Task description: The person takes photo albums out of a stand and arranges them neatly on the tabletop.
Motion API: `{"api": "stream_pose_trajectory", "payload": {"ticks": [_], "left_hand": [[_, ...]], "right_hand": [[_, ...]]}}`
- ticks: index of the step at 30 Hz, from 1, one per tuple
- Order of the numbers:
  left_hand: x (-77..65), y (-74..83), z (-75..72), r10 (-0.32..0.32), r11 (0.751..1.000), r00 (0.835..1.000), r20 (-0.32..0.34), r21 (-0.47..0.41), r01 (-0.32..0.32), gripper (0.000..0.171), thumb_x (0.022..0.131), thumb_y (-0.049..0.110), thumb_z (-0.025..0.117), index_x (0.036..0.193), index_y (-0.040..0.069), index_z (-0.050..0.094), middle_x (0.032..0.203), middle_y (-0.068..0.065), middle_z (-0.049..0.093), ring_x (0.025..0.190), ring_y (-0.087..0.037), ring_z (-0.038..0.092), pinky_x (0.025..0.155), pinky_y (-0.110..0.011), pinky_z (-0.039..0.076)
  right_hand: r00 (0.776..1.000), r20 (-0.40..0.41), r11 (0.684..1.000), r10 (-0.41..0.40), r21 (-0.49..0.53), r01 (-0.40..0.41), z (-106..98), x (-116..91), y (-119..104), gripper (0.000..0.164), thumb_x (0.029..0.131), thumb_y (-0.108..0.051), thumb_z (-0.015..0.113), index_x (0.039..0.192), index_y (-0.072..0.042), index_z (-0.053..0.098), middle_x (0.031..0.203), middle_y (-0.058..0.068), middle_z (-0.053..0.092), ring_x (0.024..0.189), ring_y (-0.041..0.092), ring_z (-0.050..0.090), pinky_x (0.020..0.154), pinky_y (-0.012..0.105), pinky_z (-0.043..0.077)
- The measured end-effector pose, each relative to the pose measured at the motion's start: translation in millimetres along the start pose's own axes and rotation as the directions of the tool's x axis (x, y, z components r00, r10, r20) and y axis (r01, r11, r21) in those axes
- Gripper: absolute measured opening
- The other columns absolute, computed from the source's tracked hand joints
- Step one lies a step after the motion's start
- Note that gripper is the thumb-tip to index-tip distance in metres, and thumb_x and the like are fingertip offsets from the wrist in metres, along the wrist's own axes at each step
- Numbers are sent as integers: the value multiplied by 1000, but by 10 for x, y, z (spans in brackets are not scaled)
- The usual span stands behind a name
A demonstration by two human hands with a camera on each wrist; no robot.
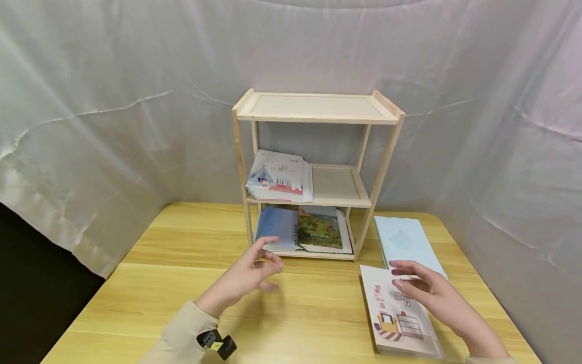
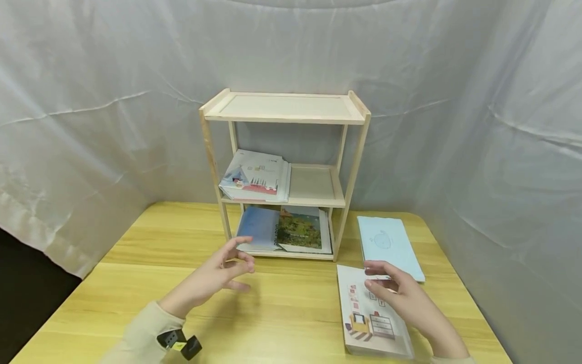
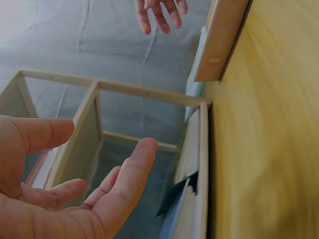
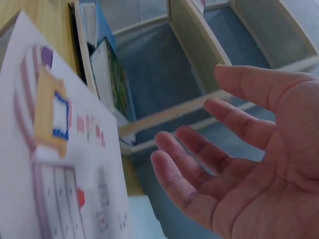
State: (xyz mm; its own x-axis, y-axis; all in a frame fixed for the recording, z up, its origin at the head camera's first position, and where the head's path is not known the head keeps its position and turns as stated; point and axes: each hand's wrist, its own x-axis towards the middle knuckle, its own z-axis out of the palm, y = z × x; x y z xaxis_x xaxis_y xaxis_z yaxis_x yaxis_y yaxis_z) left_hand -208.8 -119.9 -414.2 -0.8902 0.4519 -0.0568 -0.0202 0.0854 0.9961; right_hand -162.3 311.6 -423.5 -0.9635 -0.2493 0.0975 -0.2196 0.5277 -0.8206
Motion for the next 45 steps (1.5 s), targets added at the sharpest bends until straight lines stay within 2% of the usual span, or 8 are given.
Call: {"api": "stream_pose_trajectory", "payload": {"ticks": [6,12,22,27,32,35,41,45], "left_hand": [[3,139,-144,24,998,999,-49,52,-21,66,109,14,64,166,20,31,137,-22,54,119,-26,64,96,-54,65],[21,281,-234,51,996,994,-101,81,-43,65,108,11,63,165,18,33,139,-24,53,116,-27,64,93,-52,66],[26,481,-394,100,989,984,-148,122,-82,68,107,10,64,165,21,30,143,-25,50,119,-30,63,94,-51,66],[33,546,-445,134,981,978,-162,161,-108,69,107,9,63,166,19,28,141,-25,50,118,-31,64,92,-48,67],[70,621,-452,155,977,973,-169,170,-126,70,107,12,65,166,19,27,140,-24,50,117,-31,64,91,-48,67],[89,672,-449,163,977,972,-168,167,-135,70,108,14,66,166,20,27,142,-24,49,120,-32,63,92,-46,67],[69,732,-470,150,979,969,-194,167,-118,69,108,11,64,166,20,27,143,-24,47,120,-34,60,91,-46,67],[55,750,-494,143,980,967,-210,165,-109,73,108,9,63,167,20,23,142,-22,46,120,-33,60,91,-47,67]], "right_hand": [[998,26,998,-52,18,52,66,229,-142,43,108,-22,67,148,-10,59,143,15,64,114,1,67,89,24,61],[994,39,994,-106,6,106,97,485,-327,42,109,-22,66,149,-11,58,148,15,62,118,6,68,92,25,61],[987,44,988,-153,16,153,108,851,-755,48,109,-24,65,155,-13,53,155,13,58,132,37,64,99,22,58],[987,41,987,-157,40,156,134,1010,-883,49,109,-25,66,156,-16,53,152,11,58,134,37,62,101,20,56],[985,37,985,-171,26,171,108,1112,-1018,52,109,-26,66,157,-14,51,152,13,58,134,36,62,101,19,55],[984,44,985,-171,19,170,80,1151,-1095,53,109,-27,66,158,-14,50,153,14,57,136,37,61,103,24,56],[985,72,986,-158,68,153,124,1276,-1183,57,109,-29,66,161,-14,47,157,14,53,142,38,58,111,48,56],[985,72,982,-157,115,148,193,1374,-1216,58,109,-25,67,161,-11,46,157,17,52,143,40,58,109,50,59]]}}
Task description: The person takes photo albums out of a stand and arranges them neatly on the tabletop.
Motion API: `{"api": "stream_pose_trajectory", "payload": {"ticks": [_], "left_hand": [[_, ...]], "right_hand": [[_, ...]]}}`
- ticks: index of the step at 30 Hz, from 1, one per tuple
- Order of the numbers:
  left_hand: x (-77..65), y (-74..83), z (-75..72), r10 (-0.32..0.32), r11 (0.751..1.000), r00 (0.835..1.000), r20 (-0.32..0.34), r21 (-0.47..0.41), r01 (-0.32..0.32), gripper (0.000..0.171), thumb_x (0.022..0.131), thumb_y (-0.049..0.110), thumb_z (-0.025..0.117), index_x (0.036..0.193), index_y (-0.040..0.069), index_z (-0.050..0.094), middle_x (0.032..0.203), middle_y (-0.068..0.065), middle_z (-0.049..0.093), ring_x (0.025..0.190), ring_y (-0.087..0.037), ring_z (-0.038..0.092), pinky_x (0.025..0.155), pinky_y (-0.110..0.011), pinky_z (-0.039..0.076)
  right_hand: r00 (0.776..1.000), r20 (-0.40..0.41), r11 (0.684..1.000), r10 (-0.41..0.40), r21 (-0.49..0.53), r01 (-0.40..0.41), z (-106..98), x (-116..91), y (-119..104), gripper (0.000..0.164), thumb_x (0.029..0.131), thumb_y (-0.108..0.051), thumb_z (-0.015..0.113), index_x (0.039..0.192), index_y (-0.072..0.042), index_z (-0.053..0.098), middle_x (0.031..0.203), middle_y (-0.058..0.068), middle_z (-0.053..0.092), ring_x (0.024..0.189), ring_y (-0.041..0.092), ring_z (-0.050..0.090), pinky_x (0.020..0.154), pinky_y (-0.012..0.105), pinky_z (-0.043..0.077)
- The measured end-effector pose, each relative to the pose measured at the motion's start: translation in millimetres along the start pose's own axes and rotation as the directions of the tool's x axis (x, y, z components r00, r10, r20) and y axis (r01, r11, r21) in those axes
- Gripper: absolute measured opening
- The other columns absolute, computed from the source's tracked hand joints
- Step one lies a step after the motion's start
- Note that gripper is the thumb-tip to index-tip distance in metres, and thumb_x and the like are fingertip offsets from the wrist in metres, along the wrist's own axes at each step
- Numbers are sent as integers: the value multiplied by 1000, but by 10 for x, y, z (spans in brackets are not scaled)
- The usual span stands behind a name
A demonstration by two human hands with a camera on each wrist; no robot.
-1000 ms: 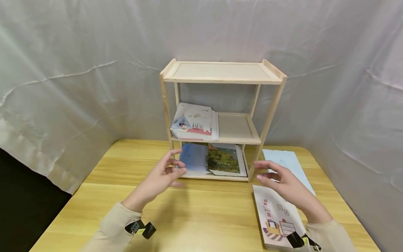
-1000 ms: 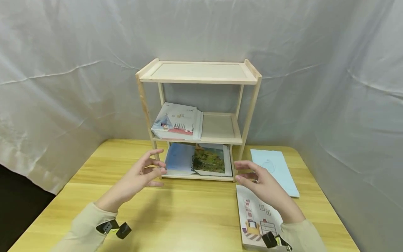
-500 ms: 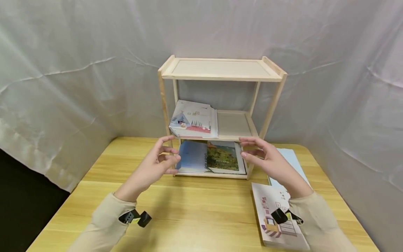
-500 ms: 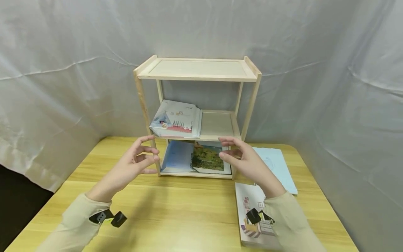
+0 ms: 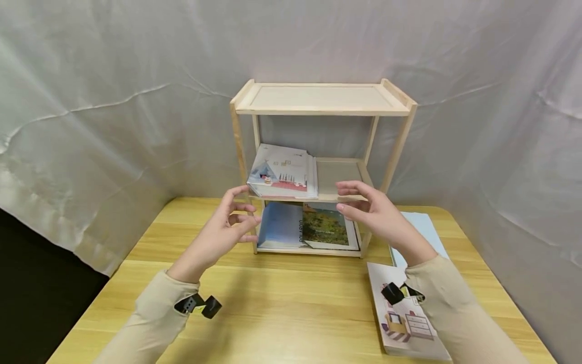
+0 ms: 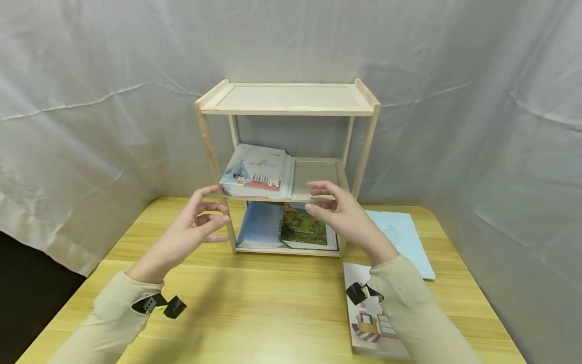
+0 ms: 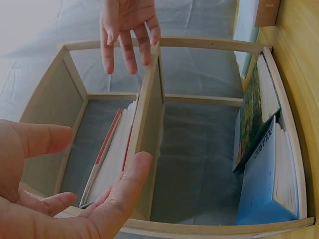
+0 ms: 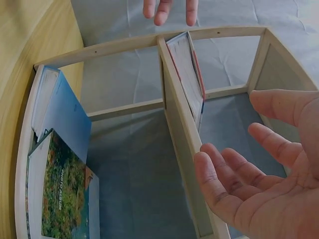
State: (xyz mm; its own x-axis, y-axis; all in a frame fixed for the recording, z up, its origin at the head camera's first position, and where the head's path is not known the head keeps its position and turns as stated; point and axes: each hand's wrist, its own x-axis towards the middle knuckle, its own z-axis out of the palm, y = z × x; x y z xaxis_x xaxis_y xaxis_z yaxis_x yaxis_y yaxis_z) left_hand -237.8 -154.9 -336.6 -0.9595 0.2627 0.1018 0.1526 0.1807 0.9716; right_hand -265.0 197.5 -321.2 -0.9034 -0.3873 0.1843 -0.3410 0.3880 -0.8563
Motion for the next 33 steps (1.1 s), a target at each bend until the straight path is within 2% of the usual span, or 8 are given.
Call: {"api": "stream_pose_trajectory", "payload": {"ticks": [3,6,11,13,19,25,30,33], "left_hand": [[14,16,8,1,1000,1000,-10,-10,-2,75,107,6,63,168,21,21,143,-22,45,123,-35,60,90,-45,68],[25,17,-3,0,1000,1000,-22,-12,-1,76,107,6,63,168,21,21,145,-22,44,125,-36,60,89,-43,68],[52,-8,6,-10,1000,1000,-30,-16,10,77,107,7,64,169,20,20,147,-22,43,125,-36,60,93,-47,67],[63,-21,14,-14,1000,999,-29,-16,14,77,107,7,64,169,20,19,148,-22,43,125,-36,60,93,-48,67],[90,-38,24,-14,1000,999,-36,-15,13,77,107,8,64,168,21,19,148,-22,42,125,-37,59,91,-43,68],[90,-43,25,-21,1000,999,-39,-12,20,77,107,9,64,169,22,19,148,-21,42,127,-39,59,92,-46,67],[94,-36,46,-26,1000,999,-39,-13,25,77,107,9,65,168,22,20,149,-21,42,125,-35,60,96,-54,65],[94,-44,59,-26,1000,999,-33,-13,25,77,107,8,65,168,22,20,151,-20,41,124,-33,60,97,-55,65]], "right_hand": [[1000,-5,1000,1,16,-1,10,48,-16,57,108,-22,67,160,-10,46,156,19,52,142,40,59,103,39,62],[1000,-4,1000,3,24,-3,30,111,-24,57,108,-22,67,160,-10,47,155,19,52,141,40,59,100,33,62],[1000,-15,1000,10,24,-10,45,177,-33,58,108,-24,68,160,-10,46,158,19,51,137,39,62,107,53,60],[1000,-20,1000,10,22,-10,51,202,-45,58,108,-25,68,160,-11,47,159,20,50,134,39,63,108,57,58],[1000,-15,999,23,23,-23,74,297,-91,59,107,-25,70,160,-13,47,159,21,49,133,39,63,105,46,61],[999,-8,998,46,45,-45,129,393,-104,60,107,-25,69,161,-12,45,159,18,50,138,40,60,110,53,58],[998,-3,998,61,32,-61,160,443,-115,61,108,-27,68,161,-11,45,160,20,49,140,41,59,109,50,59],[998,0,997,66,30,-66,179,465,-130,60,108,-26,68,161,-11,45,160,20,49,140,41,59,110,54,58]]}}
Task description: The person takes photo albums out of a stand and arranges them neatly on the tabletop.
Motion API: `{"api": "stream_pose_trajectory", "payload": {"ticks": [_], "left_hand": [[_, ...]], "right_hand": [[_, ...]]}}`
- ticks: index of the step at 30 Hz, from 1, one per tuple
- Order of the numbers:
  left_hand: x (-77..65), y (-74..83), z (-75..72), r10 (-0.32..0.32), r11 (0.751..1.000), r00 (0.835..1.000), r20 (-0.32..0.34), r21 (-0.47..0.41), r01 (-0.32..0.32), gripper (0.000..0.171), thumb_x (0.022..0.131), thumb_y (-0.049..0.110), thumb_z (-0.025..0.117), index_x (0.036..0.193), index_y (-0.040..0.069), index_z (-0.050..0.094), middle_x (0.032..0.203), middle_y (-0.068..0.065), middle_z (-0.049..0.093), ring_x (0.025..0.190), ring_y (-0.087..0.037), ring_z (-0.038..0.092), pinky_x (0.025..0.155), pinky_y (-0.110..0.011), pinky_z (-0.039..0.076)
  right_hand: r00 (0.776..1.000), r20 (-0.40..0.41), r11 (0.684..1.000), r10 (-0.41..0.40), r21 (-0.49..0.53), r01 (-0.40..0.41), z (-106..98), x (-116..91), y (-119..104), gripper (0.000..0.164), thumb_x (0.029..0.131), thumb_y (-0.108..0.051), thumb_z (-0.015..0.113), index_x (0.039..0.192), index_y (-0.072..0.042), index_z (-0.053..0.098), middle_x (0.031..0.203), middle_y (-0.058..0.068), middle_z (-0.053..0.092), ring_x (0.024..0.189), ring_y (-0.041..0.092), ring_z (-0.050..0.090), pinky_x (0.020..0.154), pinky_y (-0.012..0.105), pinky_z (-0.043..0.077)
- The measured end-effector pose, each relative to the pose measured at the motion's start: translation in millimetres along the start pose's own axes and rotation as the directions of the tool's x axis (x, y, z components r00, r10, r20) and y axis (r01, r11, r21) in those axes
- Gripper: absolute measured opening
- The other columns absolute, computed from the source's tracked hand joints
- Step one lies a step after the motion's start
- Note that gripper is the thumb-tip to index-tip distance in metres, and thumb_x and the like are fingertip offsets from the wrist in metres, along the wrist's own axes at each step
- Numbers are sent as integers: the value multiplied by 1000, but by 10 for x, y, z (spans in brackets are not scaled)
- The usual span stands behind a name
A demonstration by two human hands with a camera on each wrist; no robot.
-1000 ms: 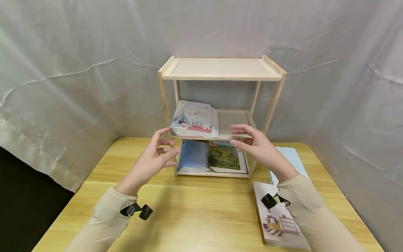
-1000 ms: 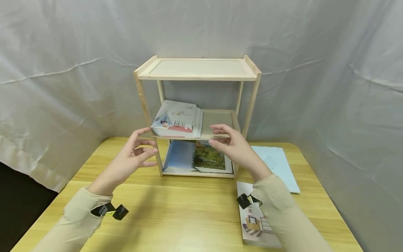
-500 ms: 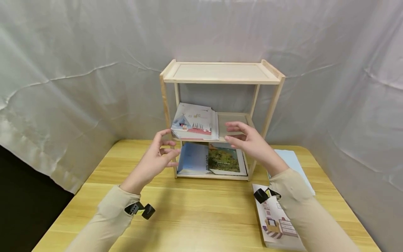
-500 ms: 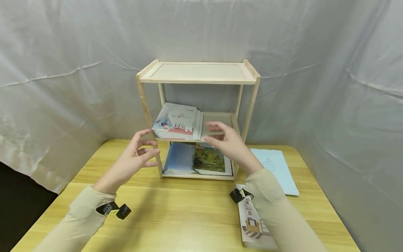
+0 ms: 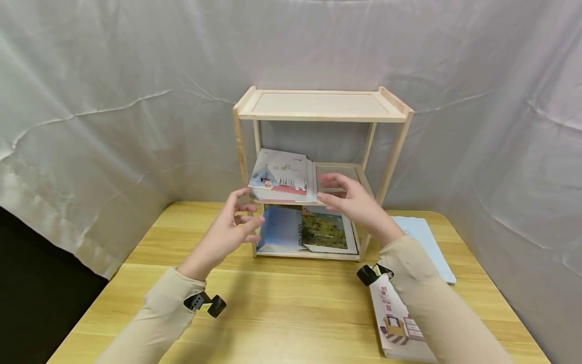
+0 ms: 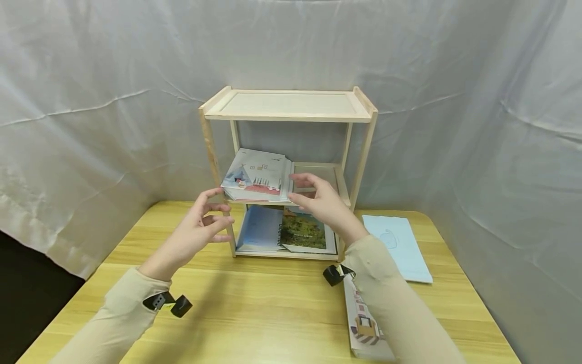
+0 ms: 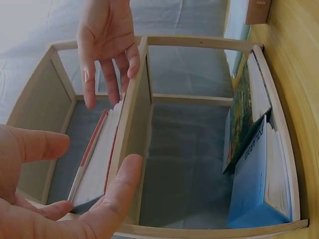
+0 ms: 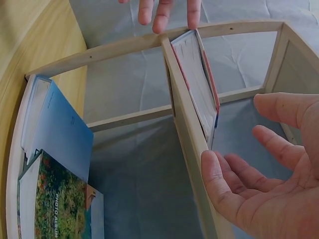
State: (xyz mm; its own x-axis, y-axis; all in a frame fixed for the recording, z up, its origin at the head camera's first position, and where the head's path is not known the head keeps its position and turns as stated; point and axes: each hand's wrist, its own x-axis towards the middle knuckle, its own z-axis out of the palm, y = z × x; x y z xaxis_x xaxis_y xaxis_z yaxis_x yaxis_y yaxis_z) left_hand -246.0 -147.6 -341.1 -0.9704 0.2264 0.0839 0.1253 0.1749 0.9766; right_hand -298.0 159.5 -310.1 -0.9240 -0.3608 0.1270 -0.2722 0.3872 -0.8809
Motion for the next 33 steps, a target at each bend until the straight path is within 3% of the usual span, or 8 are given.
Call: {"api": "stream_pose_trajectory", "payload": {"ticks": [6,12,18,26,33], "left_hand": [[-32,-19,16,-3,1000,1000,5,-7,3,79,107,10,65,169,22,18,153,-20,41,131,-39,57,95,-50,66],[-50,-25,29,-21,999,1000,-12,-26,21,84,107,9,65,170,26,13,151,-20,42,131,-37,58,95,-52,66],[-14,-27,49,-10,999,1000,-10,-46,9,82,107,8,64,170,24,14,149,-21,43,131,-37,59,94,-50,66],[63,-41,57,-10,994,1000,-19,-106,8,76,107,6,63,167,20,18,146,-22,46,117,-29,61,91,-45,67],[108,-28,62,-2,989,1000,-17,-147,-1,73,106,3,63,164,17,22,145,-23,45,117,-28,60,95,-50,66]], "right_hand": [[1000,10,1000,-15,-8,15,41,39,5,59,107,-26,68,160,-12,47,158,19,51,139,42,59,107,50,60],[1000,9,1000,-24,-15,24,45,70,37,58,107,-25,68,159,-12,48,157,20,52,139,42,59,102,45,63],[1000,3,1000,-23,-12,23,36,79,37,57,107,-24,68,159,-11,48,158,20,51,140,43,58,105,49,62],[1000,-5,1000,-16,6,16,42,92,36,57,107,-23,68,159,-10,48,159,21,50,141,43,58,106,49,61],[1000,-5,1000,-16,19,16,47,113,35,57,108,-24,68,159,-8,48,156,22,52,137,42,60,107,54,60]]}}
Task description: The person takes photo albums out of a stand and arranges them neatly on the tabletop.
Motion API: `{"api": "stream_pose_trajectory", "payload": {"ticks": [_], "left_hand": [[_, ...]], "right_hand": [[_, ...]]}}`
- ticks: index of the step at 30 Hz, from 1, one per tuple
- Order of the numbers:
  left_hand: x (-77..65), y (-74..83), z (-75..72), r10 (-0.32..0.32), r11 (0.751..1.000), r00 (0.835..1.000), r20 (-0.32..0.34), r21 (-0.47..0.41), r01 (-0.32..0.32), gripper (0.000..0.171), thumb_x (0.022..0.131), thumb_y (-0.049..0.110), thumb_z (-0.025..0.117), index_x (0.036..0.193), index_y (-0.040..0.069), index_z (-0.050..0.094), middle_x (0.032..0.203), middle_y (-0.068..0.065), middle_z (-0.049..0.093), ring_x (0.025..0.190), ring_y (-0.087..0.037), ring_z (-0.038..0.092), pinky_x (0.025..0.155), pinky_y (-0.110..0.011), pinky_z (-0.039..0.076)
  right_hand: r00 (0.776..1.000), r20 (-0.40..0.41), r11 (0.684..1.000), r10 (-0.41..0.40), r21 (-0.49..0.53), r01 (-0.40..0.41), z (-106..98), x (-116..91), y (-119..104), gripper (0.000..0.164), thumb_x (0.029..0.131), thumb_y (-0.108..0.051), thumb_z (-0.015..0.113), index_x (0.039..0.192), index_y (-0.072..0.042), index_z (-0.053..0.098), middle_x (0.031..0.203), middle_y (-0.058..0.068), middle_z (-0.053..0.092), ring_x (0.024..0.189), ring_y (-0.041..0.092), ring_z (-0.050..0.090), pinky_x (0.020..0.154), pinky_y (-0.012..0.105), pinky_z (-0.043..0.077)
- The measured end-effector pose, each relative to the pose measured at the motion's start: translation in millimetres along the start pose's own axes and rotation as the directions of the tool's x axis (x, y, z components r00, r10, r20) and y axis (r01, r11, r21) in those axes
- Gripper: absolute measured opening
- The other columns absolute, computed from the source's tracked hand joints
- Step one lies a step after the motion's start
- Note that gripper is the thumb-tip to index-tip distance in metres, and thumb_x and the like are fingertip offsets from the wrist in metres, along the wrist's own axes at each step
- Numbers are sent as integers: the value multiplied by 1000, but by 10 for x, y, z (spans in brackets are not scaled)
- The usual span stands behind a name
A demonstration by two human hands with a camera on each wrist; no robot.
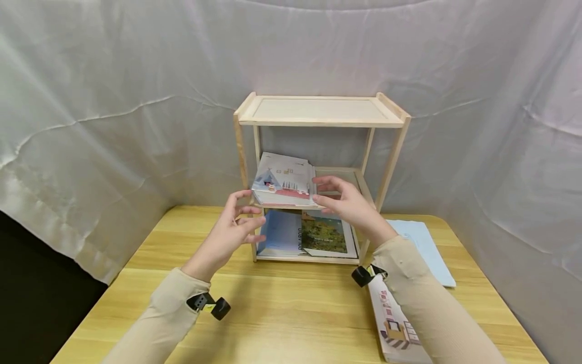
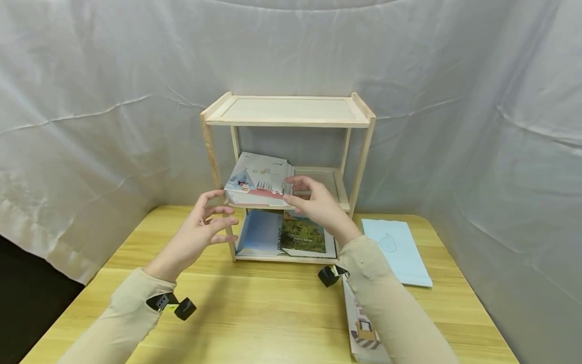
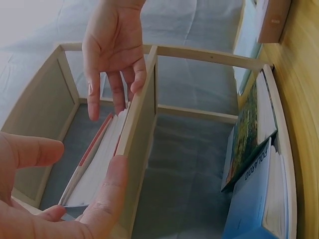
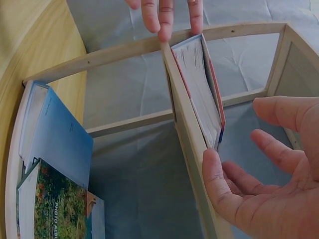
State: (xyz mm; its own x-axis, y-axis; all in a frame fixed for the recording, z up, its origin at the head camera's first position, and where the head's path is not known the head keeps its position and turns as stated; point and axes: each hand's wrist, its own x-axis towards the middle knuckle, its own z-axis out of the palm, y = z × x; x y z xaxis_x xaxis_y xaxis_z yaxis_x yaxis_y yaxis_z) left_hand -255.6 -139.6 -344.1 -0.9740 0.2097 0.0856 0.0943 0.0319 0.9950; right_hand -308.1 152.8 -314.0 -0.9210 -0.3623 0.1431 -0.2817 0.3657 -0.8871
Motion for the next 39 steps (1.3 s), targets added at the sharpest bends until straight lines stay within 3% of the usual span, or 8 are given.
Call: {"api": "stream_pose_trajectory", "payload": {"ticks": [4,14,29,36,39], "left_hand": [[15,16,1,5,1000,1000,3,-7,-5,71,106,3,63,164,15,23,147,-23,43,119,-29,60,100,-54,63],[41,32,-11,0,1000,1000,3,-7,0,69,106,3,63,163,14,25,151,-23,38,122,-30,59,97,-47,66],[74,8,-37,32,996,999,1,78,-32,66,105,4,65,162,13,32,156,-20,39,112,-27,64,96,-49,65],[43,12,-49,47,994,999,-3,100,-46,64,105,5,65,161,11,33,154,-21,41,112,-26,66,96,-44,64],[20,18,-47,49,994,999,-7,102,-49,63,105,4,65,160,10,34,153,-21,42,110,-24,66,95,-42,64]], "right_hand": [[1000,4,1000,1,1,-1,2,9,-9,58,108,-26,68,159,-8,48,155,22,53,136,42,60,106,53,60],[999,-15,997,46,62,-45,34,47,-30,55,108,-25,66,157,-7,49,154,21,52,135,39,60,106,52,61],[992,-54,986,110,132,-102,65,101,-58,53,108,-21,64,156,-3,49,152,23,56,135,40,61,104,46,59],[992,-65,986,110,132,-101,93,106,-66,51,108,-20,64,153,-2,50,146,24,59,131,37,63,87,28,59],[992,-71,991,104,95,-97,100,104,-62,50,107,-21,66,152,-3,52,146,24,60,129,37,64,84,27,58]]}}
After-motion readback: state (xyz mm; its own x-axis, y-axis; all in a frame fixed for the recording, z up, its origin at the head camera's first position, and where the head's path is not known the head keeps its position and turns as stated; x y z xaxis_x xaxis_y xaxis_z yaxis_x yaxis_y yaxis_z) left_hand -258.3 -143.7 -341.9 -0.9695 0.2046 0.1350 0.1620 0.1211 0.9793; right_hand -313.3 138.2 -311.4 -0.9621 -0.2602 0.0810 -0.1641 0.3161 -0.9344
